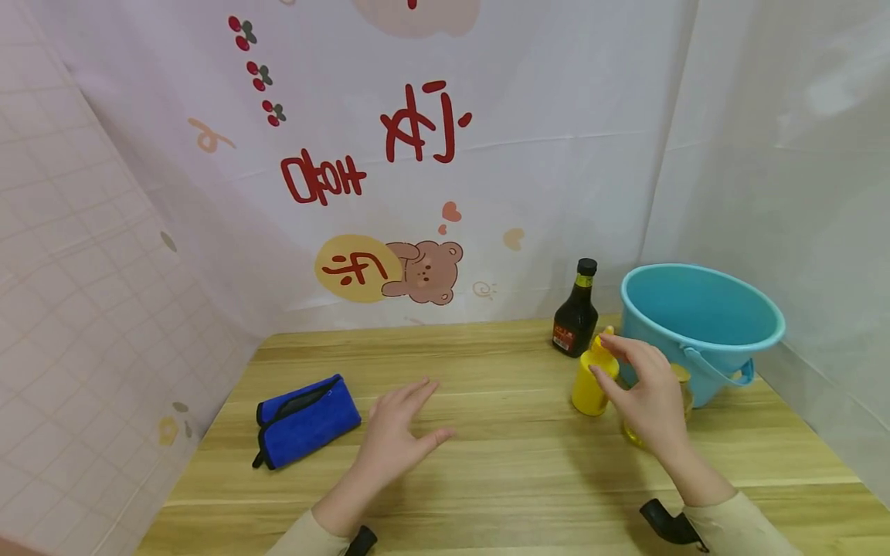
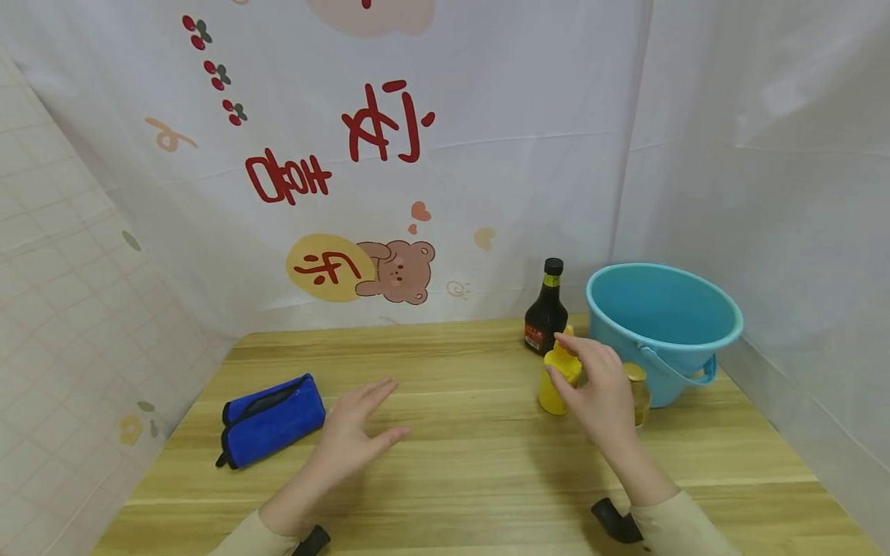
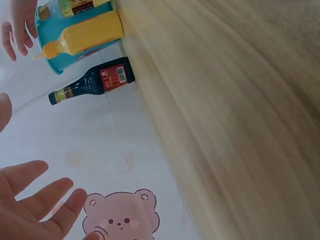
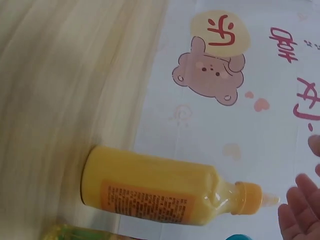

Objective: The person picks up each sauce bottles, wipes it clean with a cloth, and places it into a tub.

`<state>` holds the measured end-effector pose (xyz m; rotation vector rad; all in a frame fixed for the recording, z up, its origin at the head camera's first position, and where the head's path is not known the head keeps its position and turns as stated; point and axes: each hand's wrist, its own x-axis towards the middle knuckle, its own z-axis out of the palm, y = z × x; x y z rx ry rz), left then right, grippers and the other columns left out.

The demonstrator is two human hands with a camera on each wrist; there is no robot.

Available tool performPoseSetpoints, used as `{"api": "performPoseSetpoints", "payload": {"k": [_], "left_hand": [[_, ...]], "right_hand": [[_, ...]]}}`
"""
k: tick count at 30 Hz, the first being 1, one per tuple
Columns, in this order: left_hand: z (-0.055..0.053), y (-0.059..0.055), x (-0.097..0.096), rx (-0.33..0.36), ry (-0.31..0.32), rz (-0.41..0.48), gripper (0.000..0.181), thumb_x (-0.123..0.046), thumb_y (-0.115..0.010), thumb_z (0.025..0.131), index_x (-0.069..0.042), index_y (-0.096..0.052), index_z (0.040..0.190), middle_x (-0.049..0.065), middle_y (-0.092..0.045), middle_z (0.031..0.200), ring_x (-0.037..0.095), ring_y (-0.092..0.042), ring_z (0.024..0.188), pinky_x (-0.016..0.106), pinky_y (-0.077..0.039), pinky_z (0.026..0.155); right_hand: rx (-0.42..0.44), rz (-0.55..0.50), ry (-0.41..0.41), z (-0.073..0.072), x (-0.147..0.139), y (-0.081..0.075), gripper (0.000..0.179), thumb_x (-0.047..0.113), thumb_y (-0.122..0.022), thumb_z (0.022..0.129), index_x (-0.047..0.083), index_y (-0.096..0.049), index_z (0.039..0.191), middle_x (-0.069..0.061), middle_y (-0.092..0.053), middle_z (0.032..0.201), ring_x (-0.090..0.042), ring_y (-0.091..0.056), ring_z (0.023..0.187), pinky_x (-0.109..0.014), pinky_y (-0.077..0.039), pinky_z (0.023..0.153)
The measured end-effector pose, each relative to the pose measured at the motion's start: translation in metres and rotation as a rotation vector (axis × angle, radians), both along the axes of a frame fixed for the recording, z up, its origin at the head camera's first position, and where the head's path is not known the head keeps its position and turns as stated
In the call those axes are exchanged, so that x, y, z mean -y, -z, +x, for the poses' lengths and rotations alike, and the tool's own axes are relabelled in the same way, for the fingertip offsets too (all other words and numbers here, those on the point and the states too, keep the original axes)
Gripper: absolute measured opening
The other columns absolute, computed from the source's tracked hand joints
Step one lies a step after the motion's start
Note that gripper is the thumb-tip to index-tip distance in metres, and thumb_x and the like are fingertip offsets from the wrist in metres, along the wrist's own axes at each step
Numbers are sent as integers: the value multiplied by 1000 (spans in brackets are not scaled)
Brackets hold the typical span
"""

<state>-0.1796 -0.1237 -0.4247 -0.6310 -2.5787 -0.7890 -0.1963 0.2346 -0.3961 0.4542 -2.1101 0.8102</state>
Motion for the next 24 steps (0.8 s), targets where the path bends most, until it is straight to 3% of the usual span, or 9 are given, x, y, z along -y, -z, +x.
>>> {"api": "performPoseSetpoints", "payload": {"k": [7, 12, 14, 16, 19, 24], "left_hand": [[-1, -4, 4, -63, -4, 52, 67, -49, -80, 78, -16, -64, 134, 3, -63, 132, 30, -56, 121, 59, -39, 95], [-2, -3, 8, -106, 1, 56, 66, -48, -81, 78, -14, -65, 132, 4, -64, 130, 31, -57, 119, 60, -40, 95], [-2, -2, 10, -108, -7, 47, 67, -50, -80, 78, -15, -65, 133, 4, -64, 130, 31, -57, 119, 61, -39, 95], [-2, -1, 12, -99, -20, 37, 67, -51, -80, 78, -16, -65, 133, 3, -64, 131, 32, -57, 119, 62, -38, 96], [-2, 0, 16, -81, -39, 24, 68, -53, -80, 78, -17, -64, 134, 2, -63, 131, 32, -56, 120, 64, -35, 98], [-5, 3, 23, -72, -61, -17, 69, -54, -79, 78, -17, -64, 134, 3, -63, 132, 32, -55, 121, 64, -32, 99]], "right_hand": [[6, -46, 62, -6, -6, -4, 55, -9, -82, 72, -6, -61, 123, -20, -62, 113, -33, -55, 99, -12, -37, 86], [115, -61, 85, -9, -6, -6, 58, -6, -80, 78, -8, -55, 130, -24, -55, 122, -37, -53, 107, -1, -31, 88], [174, -59, 84, -10, -5, -8, 59, -5, -78, 80, -9, -52, 134, -26, -52, 124, -40, -52, 110, -12, -41, 95], [235, -56, 77, -11, -4, -9, 62, -4, -76, 83, -10, -47, 137, -28, -49, 126, -42, -50, 113, -31, -49, 97], [307, -53, 60, -14, -1, -10, 65, -4, -74, 85, -11, -42, 141, -31, -46, 127, -46, -49, 113, -59, -49, 88], [387, -43, 54, -18, 1, -9, 67, -7, -70, 87, -13, -35, 144, -34, -44, 129, -49, -48, 114, -62, -48, 89]]}}
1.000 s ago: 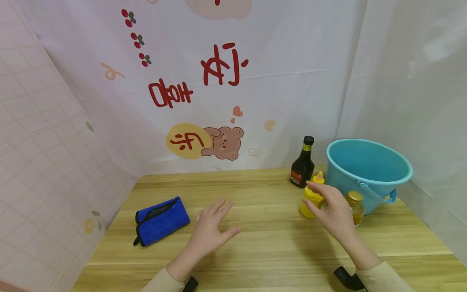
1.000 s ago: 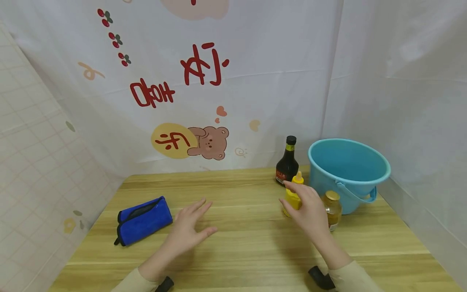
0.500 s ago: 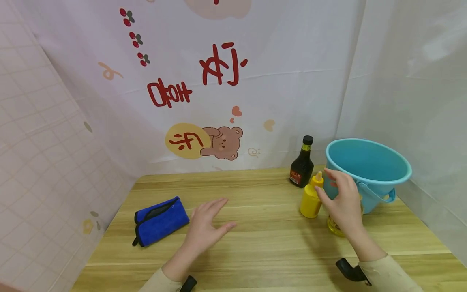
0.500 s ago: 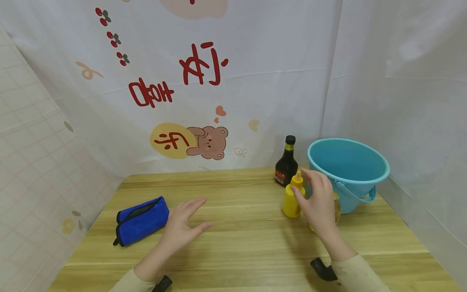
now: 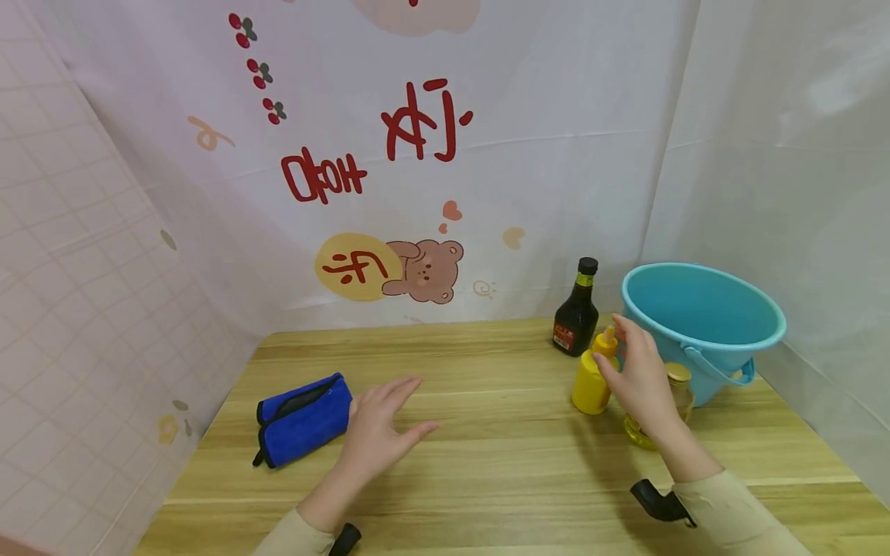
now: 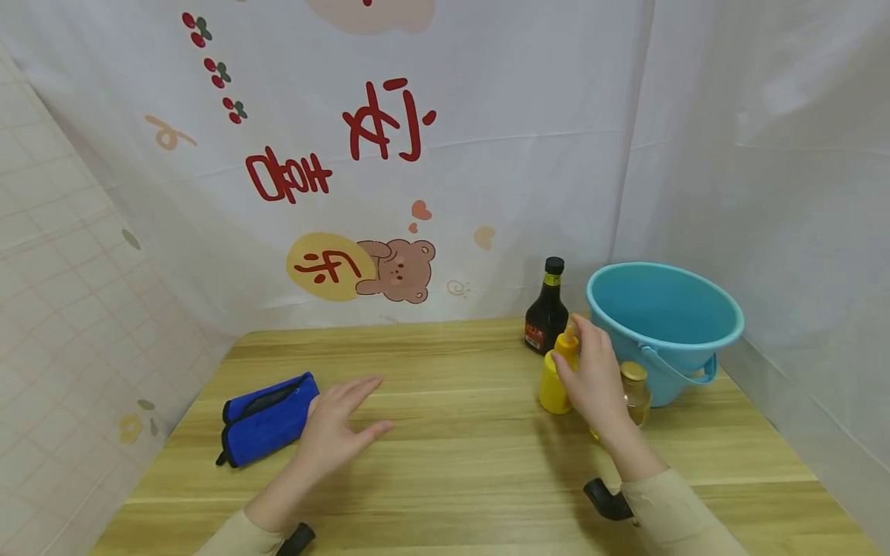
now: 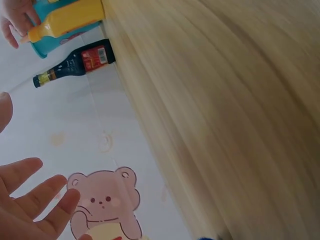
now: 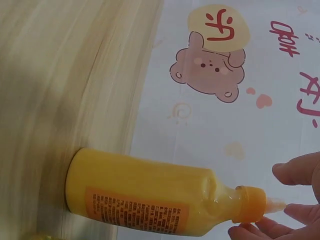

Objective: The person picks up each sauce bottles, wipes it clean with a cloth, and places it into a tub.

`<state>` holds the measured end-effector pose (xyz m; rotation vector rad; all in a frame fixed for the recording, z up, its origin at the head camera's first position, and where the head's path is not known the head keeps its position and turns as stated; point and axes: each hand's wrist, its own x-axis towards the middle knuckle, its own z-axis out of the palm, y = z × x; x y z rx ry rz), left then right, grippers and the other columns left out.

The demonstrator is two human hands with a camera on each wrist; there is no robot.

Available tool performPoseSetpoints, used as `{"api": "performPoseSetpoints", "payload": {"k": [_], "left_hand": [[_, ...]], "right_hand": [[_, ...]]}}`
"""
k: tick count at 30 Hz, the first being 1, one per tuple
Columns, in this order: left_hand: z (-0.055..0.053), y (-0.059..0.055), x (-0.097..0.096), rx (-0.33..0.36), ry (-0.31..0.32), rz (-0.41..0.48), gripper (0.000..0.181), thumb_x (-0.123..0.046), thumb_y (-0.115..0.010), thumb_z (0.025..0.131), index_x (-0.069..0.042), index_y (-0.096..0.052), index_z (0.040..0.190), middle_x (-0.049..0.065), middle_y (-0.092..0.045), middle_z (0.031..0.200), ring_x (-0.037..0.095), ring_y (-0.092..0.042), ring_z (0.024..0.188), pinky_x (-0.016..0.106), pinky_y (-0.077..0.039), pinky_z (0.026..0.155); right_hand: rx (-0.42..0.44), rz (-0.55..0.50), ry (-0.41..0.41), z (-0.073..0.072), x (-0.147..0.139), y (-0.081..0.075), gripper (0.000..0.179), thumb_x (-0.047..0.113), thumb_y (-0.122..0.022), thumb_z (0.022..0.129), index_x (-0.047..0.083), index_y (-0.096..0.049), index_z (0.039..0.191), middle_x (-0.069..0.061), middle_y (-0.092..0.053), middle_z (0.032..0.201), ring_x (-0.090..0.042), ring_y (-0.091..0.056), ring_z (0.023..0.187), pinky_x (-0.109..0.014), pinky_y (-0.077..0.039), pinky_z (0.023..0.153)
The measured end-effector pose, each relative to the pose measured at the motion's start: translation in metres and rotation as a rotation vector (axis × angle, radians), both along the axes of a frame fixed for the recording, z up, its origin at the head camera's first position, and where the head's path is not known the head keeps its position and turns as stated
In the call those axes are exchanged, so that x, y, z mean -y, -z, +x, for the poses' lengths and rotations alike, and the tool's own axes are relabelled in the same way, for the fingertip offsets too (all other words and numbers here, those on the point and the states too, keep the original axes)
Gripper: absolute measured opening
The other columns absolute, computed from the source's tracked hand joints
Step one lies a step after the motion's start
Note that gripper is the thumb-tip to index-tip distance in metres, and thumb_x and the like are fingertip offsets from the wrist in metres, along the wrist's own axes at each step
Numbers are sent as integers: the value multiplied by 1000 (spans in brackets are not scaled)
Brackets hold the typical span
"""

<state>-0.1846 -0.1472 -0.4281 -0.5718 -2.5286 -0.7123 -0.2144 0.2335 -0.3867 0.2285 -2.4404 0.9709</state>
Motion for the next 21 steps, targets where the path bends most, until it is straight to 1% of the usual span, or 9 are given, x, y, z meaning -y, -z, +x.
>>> {"api": "performPoseSetpoints", "payload": {"k": [4, 8, 14, 21], "left_hand": [[-2, 3, 8, -11, -24, -37, 68, -51, -80, 77, -15, -65, 133, 6, -63, 131, 34, -56, 119, 65, -31, 98], [-4, 5, 14, -17, -49, -59, 68, -48, -82, 77, -14, -65, 133, 8, -63, 131, 36, -57, 117, 67, -29, 98], [-8, 7, 24, -5, -87, -91, 67, -49, -81, 77, -14, -65, 132, 8, -63, 131, 35, -57, 117, 67, -29, 99], [-12, 10, 36, 10, -126, -121, 67, -49, -82, 76, -15, -66, 132, 8, -64, 130, 37, -55, 120, 67, -28, 100]], "right_hand": [[39, 5, 7, -3, 2, 1, 66, -7, -69, 88, -14, -33, 144, -36, -44, 128, -50, -46, 114, -63, -47, 90], [56, 0, 21, -6, 3, 4, 65, -6, -67, 89, -13, -33, 143, -36, -45, 126, -50, -45, 113, -64, -46, 91], [96, -26, 37, -10, 3, 7, 60, -5, -63, 92, -15, -32, 142, -37, -43, 128, -51, -46, 114, -65, -44, 93], [90, -20, 73, -14, 4, 12, 54, -6, -62, 92, -17, -35, 138, -38, -45, 125, -53, -48, 112, -67, -42, 93]]}}
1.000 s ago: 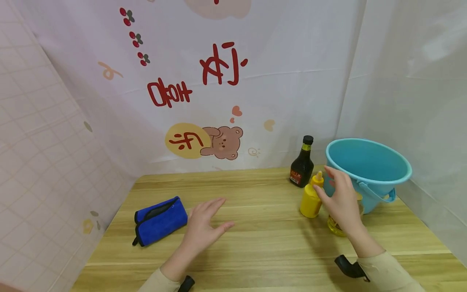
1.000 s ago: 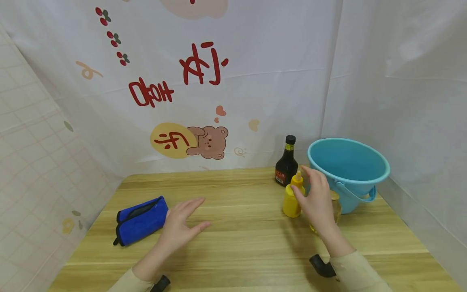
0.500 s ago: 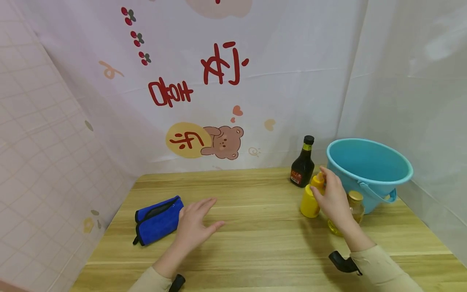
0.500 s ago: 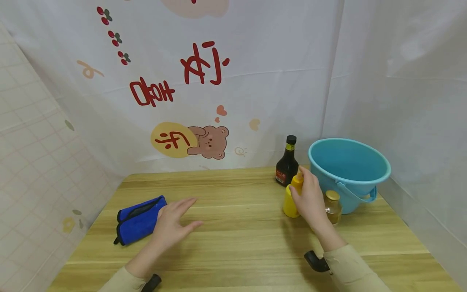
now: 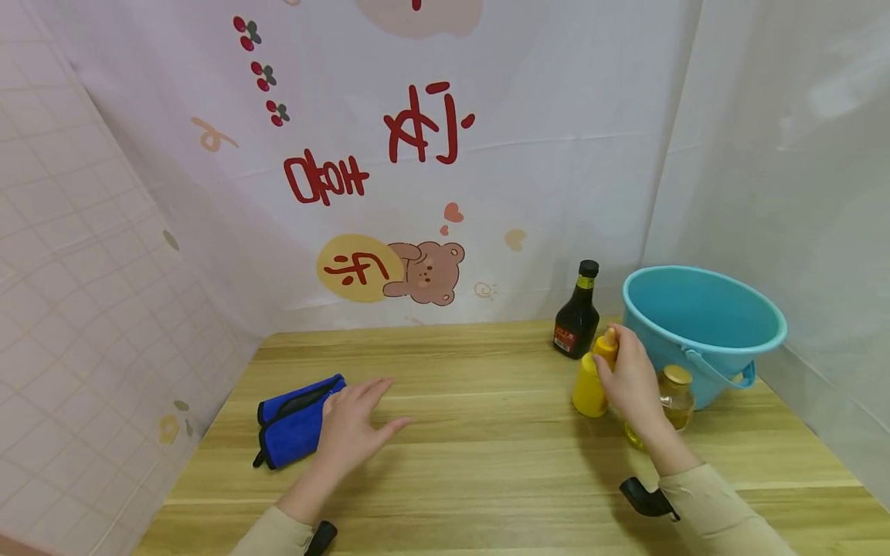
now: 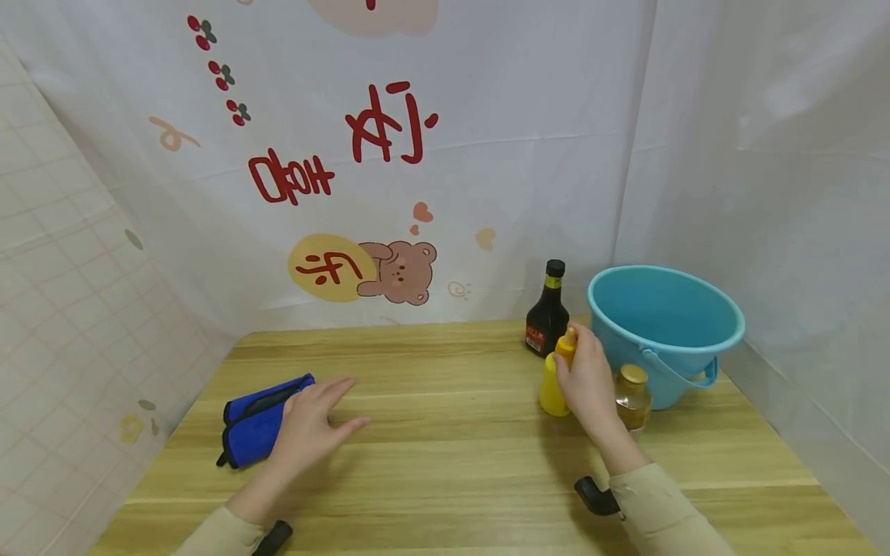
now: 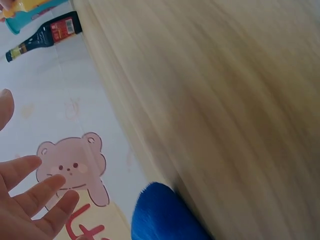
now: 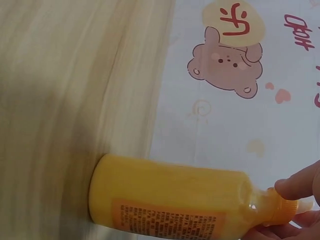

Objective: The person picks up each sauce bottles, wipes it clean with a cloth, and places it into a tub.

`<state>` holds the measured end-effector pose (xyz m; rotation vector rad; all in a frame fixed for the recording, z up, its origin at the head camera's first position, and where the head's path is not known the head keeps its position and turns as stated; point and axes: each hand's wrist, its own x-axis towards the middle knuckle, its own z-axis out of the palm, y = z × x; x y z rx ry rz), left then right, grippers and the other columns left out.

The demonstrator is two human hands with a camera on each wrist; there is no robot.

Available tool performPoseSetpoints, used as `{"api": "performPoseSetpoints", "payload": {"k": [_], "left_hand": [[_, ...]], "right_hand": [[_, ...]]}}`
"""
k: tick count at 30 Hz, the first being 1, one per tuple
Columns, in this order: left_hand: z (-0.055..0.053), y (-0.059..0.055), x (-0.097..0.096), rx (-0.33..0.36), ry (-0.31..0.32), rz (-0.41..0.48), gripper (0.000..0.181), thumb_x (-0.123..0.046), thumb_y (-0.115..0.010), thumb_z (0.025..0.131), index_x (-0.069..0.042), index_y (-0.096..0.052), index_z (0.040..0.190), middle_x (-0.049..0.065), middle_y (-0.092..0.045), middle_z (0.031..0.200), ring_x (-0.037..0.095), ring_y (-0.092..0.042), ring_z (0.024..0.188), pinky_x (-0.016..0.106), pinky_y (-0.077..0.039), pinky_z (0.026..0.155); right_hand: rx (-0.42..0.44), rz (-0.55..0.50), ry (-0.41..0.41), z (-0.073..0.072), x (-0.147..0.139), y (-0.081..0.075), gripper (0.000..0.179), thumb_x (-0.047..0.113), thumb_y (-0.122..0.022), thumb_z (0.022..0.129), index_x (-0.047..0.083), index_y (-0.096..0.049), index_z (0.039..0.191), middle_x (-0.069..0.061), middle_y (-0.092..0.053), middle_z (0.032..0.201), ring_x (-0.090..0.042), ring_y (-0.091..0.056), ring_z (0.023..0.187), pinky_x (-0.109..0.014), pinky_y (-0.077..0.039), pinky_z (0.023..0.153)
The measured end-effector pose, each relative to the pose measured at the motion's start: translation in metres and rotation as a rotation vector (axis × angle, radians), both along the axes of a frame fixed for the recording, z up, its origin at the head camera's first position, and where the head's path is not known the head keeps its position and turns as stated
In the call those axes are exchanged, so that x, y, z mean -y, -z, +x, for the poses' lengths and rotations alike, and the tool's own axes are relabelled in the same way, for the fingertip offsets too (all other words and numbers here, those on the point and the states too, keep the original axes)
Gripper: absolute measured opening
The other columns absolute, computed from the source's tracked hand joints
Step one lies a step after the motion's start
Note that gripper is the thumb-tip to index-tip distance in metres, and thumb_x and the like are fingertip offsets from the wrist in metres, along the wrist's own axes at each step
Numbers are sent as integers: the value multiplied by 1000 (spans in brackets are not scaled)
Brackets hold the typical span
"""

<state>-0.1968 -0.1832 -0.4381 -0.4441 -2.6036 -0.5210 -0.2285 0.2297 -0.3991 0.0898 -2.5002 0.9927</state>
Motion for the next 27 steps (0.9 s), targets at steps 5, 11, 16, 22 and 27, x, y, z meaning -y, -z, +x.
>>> {"api": "performPoseSetpoints", "payload": {"k": [5, 11, 16, 22, 27], "left_hand": [[-1, 2, 8, -3, -20, -13, 68, -50, -82, 76, -14, -66, 131, 10, -63, 130, 38, -55, 120, 68, -30, 101], [-1, 3, 17, 18, -30, -7, 69, -50, -81, 77, -14, -64, 133, 11, -63, 131, 39, -53, 122, 68, -29, 101], [-1, 3, 27, 17, -52, -24, 69, -51, -82, 77, -14, -65, 133, 12, -63, 130, 41, -52, 122, 69, -30, 100], [-2, 1, 42, 11, -83, -27, 66, -48, -82, 77, -12, -66, 131, 16, -63, 130, 43, -54, 119, 70, -30, 98], [-4, -2, 58, 28, -112, -28, 68, -50, -79, 80, -10, -64, 133, 17, -61, 132, 46, -53, 118, 71, -30, 97]], "right_hand": [[-25, 10, 17, 0, 2, 3, 50, -7, -61, 92, -16, -37, 135, -37, -46, 123, -52, -49, 110, -67, -42, 93], [-40, 17, 24, 0, 1, 5, 47, -7, -62, 92, -15, -39, 133, -35, -48, 121, -50, -50, 107, -66, -44, 92], [-78, 34, -2, -2, 1, 5, 45, -8, -65, 90, -13, -44, 129, -32, -52, 116, -48, -54, 103, -64, -47, 89], [-178, 64, -89, -6, 10, 5, 43, -9, -68, 88, -11, -49, 126, -30, -57, 113, -45, -58, 98, -60, -51, 83], [-171, 49, -142, -9, 28, -2, 43, -8, -70, 87, -9, -50, 125, -27, -58, 114, -42, -61, 98, -56, -54, 82]]}}
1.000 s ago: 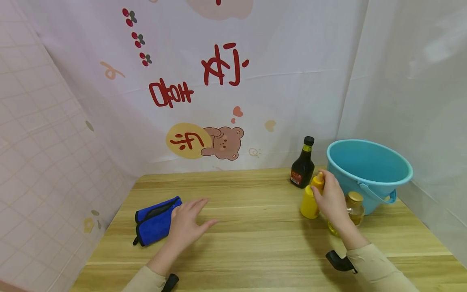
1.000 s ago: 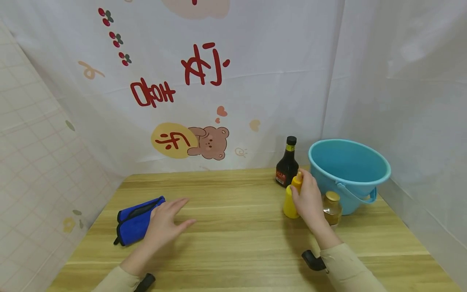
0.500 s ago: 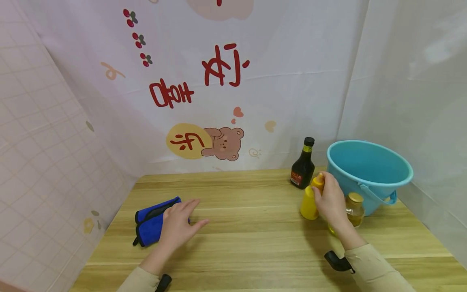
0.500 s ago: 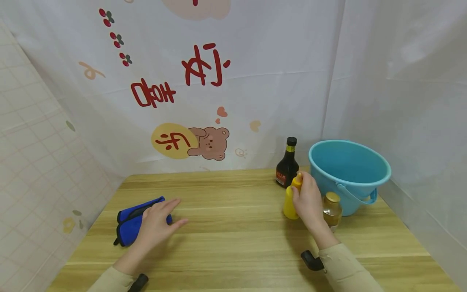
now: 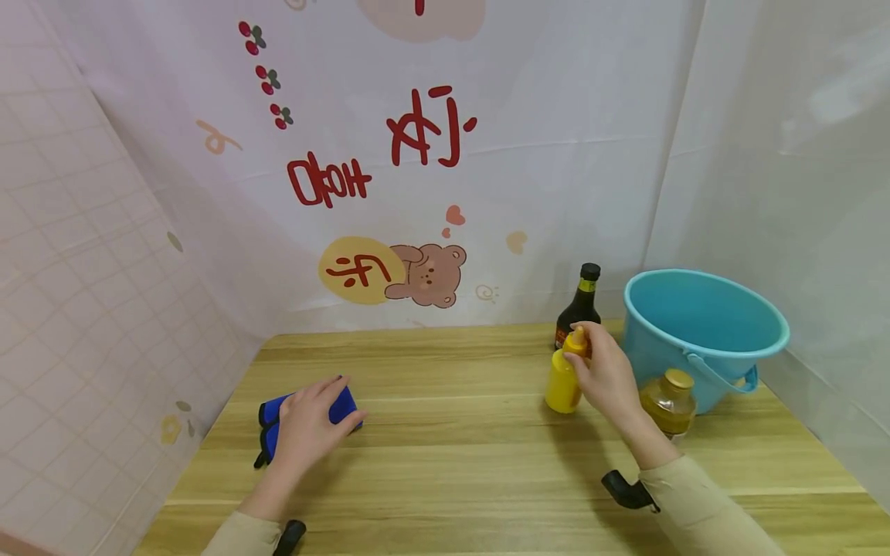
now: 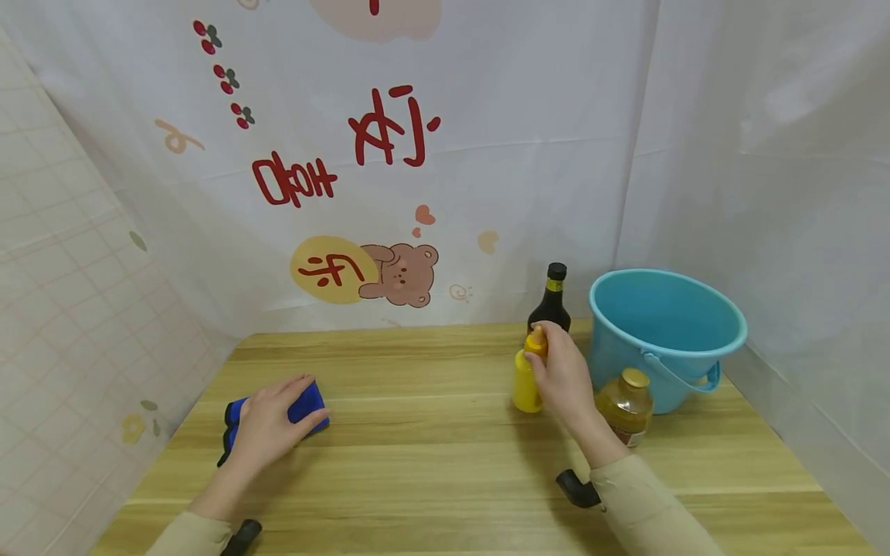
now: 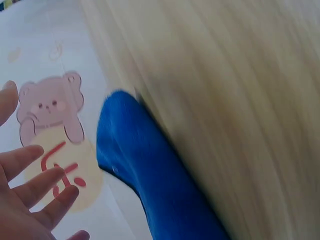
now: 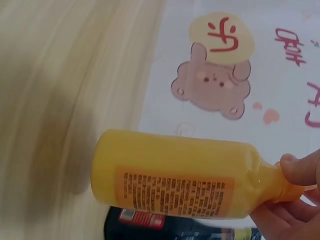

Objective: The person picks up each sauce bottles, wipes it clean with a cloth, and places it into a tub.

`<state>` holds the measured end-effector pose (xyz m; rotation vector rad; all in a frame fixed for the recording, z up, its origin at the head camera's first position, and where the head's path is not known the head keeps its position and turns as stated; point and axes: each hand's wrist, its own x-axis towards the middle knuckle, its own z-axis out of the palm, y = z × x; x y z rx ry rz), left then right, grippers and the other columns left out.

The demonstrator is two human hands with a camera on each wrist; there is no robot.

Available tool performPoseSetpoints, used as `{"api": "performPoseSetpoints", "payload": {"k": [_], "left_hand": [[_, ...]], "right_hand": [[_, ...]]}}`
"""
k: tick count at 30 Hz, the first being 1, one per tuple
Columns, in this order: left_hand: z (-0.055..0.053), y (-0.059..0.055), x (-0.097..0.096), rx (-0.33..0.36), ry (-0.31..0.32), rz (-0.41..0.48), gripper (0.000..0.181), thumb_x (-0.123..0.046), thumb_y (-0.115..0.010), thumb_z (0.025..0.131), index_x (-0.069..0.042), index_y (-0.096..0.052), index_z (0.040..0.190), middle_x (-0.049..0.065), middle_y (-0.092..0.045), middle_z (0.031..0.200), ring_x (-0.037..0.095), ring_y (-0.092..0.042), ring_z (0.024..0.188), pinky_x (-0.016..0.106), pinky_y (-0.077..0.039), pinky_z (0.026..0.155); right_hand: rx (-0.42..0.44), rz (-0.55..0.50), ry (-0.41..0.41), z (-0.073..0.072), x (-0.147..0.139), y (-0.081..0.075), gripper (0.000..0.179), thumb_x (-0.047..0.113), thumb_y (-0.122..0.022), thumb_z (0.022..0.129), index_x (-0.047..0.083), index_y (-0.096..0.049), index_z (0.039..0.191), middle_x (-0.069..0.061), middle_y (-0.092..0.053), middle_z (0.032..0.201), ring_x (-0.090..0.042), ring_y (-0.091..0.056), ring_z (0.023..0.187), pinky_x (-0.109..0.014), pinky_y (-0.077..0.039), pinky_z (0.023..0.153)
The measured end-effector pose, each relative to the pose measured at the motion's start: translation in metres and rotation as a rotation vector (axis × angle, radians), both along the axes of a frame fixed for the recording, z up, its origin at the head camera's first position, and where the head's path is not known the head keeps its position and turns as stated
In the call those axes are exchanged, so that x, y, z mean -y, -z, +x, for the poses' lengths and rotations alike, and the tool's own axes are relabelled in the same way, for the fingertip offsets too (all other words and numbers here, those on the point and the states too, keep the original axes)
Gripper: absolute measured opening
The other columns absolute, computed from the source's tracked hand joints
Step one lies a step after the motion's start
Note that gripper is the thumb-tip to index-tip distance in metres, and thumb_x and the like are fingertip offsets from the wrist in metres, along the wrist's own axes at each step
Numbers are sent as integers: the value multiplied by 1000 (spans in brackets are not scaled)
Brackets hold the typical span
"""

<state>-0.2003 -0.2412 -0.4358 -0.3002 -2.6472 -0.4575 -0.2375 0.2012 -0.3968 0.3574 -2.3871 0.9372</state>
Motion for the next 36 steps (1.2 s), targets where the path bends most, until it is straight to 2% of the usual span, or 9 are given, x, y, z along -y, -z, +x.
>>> {"api": "performPoseSetpoints", "payload": {"k": [8, 16, 29, 36], "left_hand": [[0, 1, 25, 24, 24, -40, 64, -43, -79, 83, -9, -63, 134, 19, -61, 131, 46, -53, 119, 73, -28, 95], [0, 9, 45, 32, 130, -93, 53, -39, -79, 83, -9, -68, 126, 13, -67, 123, 40, -55, 118, 68, -31, 95], [-3, 12, 51, 74, 139, -156, 53, -41, -77, 85, -9, -69, 126, 14, -64, 128, 43, -49, 126, 75, -26, 97], [-6, 14, 51, 83, 139, -174, 54, -42, -76, 85, -9, -68, 127, 15, -63, 129, 44, -47, 128, 75, -25, 98]], "right_hand": [[-5, -38, -89, -4, 31, -3, 44, -8, -73, 84, -8, -52, 123, -24, -59, 112, -36, -62, 97, -50, -55, 83], [-12, -44, -156, -12, 53, -1, 43, -6, -74, 84, -6, -54, 123, -21, -61, 112, -35, -64, 100, -47, -56, 83], [-10, -43, -217, -22, 80, 11, 43, -7, -75, 83, -7, -55, 122, -18, -61, 107, -32, -65, 97, -44, -57, 82], [-39, 1, -201, -26, 89, 14, 44, -4, -77, 82, -5, -57, 121, -15, -63, 104, -29, -66, 91, -41, -58, 78]]}}
